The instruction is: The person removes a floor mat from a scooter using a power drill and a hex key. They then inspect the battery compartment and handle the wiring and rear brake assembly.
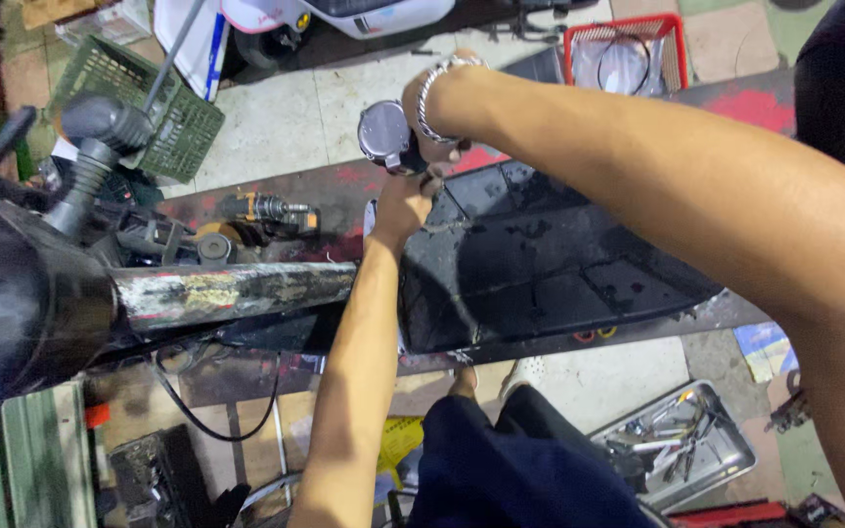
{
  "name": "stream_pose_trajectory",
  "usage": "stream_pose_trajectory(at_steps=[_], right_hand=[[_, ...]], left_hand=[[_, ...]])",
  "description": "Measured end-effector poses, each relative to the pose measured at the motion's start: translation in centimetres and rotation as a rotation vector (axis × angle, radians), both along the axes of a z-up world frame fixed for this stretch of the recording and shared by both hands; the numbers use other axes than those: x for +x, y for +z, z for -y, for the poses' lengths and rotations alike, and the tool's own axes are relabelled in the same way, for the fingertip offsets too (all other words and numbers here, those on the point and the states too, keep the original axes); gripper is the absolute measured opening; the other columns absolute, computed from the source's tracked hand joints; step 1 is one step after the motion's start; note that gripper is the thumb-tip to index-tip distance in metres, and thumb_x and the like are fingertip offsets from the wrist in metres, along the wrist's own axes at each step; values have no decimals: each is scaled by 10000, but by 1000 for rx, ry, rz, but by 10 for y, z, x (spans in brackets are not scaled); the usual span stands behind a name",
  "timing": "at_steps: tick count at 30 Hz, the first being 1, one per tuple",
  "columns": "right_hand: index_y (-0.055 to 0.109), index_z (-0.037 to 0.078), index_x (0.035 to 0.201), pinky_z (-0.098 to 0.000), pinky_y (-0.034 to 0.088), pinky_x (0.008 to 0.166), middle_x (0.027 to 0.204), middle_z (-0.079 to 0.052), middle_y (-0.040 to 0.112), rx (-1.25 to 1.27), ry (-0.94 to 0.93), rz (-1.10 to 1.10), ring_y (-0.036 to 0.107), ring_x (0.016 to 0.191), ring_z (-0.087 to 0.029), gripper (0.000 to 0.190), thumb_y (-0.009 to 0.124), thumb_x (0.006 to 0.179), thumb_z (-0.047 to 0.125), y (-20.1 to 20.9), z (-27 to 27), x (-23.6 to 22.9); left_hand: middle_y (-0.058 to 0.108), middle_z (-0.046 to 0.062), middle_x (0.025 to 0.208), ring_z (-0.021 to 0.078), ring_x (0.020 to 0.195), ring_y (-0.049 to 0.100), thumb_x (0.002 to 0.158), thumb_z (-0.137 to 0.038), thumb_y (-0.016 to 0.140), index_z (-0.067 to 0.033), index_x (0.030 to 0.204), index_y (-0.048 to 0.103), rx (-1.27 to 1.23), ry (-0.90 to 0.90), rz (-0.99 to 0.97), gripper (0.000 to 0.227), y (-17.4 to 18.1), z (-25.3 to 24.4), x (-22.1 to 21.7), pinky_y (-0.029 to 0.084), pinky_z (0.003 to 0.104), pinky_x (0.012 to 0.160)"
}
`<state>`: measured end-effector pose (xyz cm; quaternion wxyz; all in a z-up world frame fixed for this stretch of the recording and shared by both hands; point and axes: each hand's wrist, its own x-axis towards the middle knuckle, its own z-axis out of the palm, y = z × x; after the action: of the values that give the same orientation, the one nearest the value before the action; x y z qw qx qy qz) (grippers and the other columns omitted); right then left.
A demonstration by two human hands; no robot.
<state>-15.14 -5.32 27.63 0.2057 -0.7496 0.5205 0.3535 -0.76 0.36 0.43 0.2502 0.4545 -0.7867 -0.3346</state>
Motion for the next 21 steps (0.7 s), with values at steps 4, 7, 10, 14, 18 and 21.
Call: stream_pose_trajectory(at_steps=[4, 7, 10, 14, 18, 21], right_hand=[[821, 100, 984, -462, 574, 827, 1014, -151, 786, -117, 271, -47, 749, 969, -314, 307, 831, 693, 197, 5, 3, -2], [809, 111, 1001, -441, 584, 847, 1030, -149, 785, -179, 470, 2, 749, 1000, -318, 301, 806, 725, 229, 1, 14, -11], [793, 135, 1034, -443, 575, 889, 1063, -133, 776, -197, 565, 1, 742, 1035, -313, 303, 786, 757, 257, -5, 29, -19], [785, 158, 1061, -441, 565, 923, 1081, -119, 772, -215, 590, 9, 735, 1059, -302, 293, 763, 782, 245, -19, 40, -32], [753, 193, 1110, -443, 565, 920, 1109, -103, 752, -245, 683, 24, 722, 1065, -298, 369, 803, 749, 255, -36, 40, -36], [802, 228, 1002, -441, 506, 1001, 1036, -41, 792, -280, 935, 34, 734, 1046, -247, 268, 792, 735, 241, -38, 37, -29]], left_hand=[[732, 216, 937, 440, 893, 685, 920, -350, 712, -67, 1010, 757, -40, 74, 5, 300, 1, -4, -2, 537, 517, 769], [719, 249, 927, 469, 892, 665, 899, -368, 728, -25, 1010, 733, 37, 82, -10, 361, 4, -4, -2, 522, 530, 751], [702, 272, 886, 480, 890, 653, 925, -396, 715, -18, 989, 727, 178, 66, 159, 384, 5, 4, -5, 515, 538, 764], [699, 280, 901, 470, 911, 669, 932, -383, 706, -26, 928, 749, 114, -12, 243, 360, -5, 17, -10, 520, 541, 770], [679, 299, 874, 471, 898, 667, 928, -424, 736, 35, 839, 725, 191, 24, 395, 468, -11, 18, -12, 531, 529, 793], [701, 267, 895, 477, 883, 666, 876, -263, 689, -20, 888, 750, 52, -89, 249, 251, 0, 20, -14, 528, 545, 795]])
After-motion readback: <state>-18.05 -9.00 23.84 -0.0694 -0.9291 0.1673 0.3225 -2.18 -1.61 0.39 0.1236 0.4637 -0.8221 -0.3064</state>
